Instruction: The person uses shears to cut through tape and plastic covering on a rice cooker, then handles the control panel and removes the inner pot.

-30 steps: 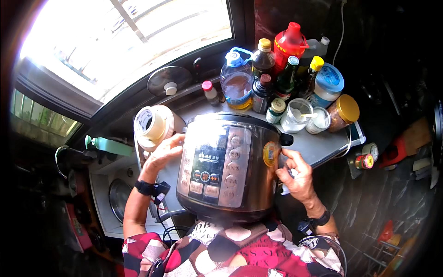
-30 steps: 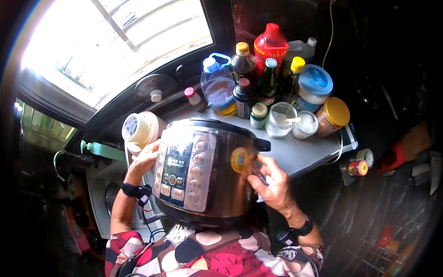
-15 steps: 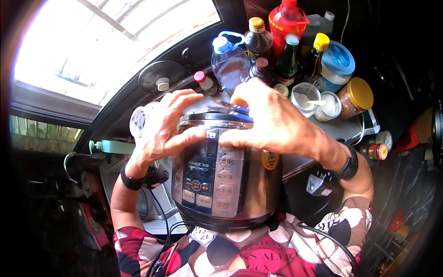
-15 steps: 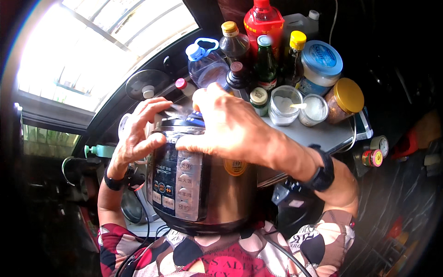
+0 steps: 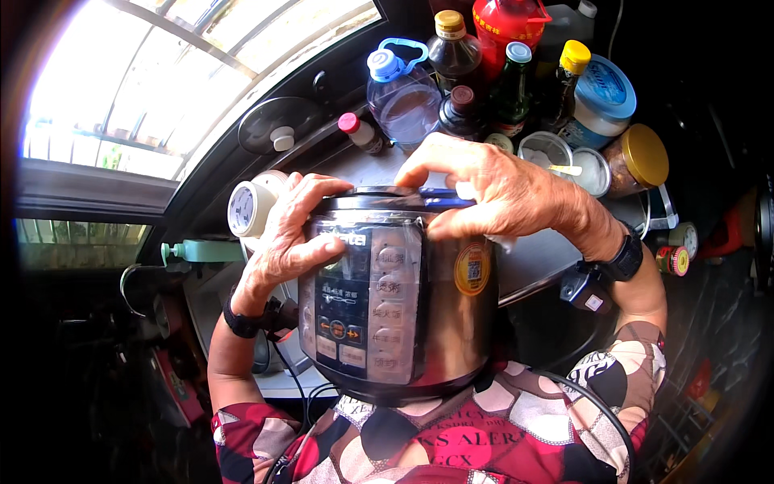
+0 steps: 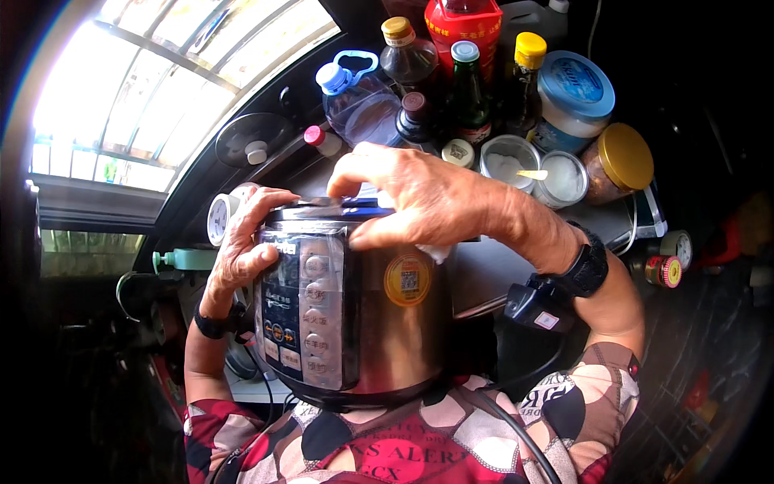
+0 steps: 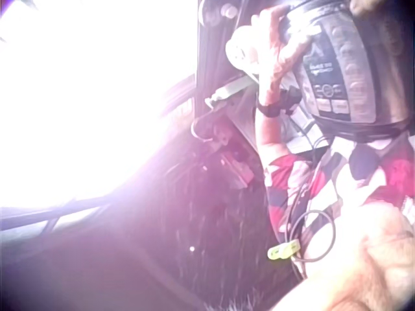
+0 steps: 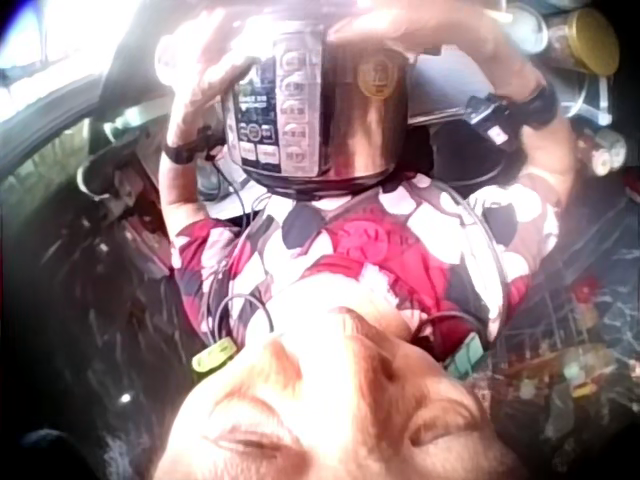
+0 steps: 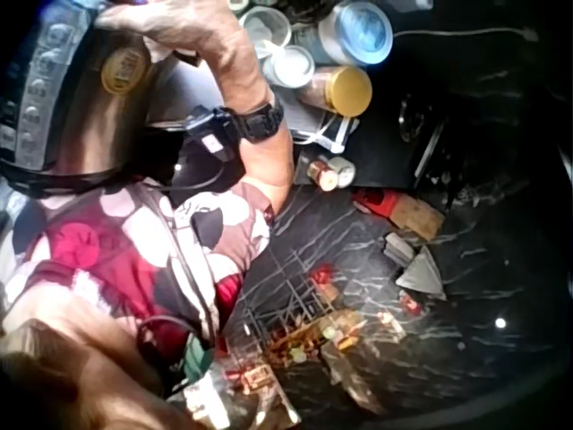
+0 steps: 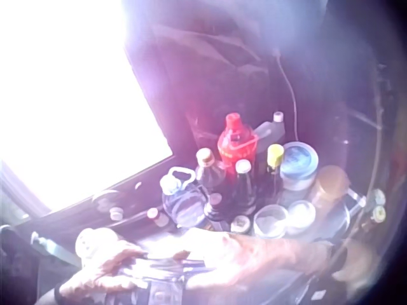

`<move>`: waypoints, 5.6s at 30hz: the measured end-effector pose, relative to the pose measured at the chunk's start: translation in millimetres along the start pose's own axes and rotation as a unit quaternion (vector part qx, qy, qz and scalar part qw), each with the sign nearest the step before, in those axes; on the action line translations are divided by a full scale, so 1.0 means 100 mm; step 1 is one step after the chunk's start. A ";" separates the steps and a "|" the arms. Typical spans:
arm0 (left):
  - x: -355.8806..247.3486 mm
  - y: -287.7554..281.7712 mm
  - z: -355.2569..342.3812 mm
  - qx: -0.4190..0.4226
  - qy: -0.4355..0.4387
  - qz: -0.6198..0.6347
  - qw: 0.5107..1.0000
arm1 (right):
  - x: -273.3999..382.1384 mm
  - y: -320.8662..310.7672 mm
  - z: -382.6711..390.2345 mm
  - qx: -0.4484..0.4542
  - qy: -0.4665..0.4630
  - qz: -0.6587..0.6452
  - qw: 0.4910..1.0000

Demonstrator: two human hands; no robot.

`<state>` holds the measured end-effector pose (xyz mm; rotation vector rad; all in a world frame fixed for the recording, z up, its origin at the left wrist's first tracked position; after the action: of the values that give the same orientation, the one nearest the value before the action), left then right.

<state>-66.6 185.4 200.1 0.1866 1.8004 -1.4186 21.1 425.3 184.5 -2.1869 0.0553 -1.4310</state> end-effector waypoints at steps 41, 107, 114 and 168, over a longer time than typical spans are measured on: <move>0.19 -0.04 0.07 -0.016 -0.016 0.028 0.999 | 0.12 0.14 -0.15 -0.071 0.139 0.062 0.986; -0.09 -0.07 0.32 -0.240 0.257 -0.125 0.928 | 0.91 0.46 -0.64 -0.042 0.020 0.215 0.975; 0.09 -0.04 0.27 -0.202 0.216 -0.018 0.955 | 0.80 0.46 -0.69 0.000 0.065 0.221 0.973; 0.63 -0.18 1.15 -0.304 -0.150 0.446 0.828 | 0.51 0.59 1.17 -0.388 0.307 -0.052 0.867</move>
<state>-60.2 57.2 168.1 0.3797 1.4788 -0.1711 159.2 405.8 165.6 -2.1845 0.8901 -2.4274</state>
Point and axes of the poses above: each hand's wrist, its own z-axis away from the middle knuckle, its own y-axis out of the palm, x = y × z, the point moved 3 cm from there along -z, towards the middle knuckle, and after that the axes turned 1 degree about z, right-handed, at the moved point
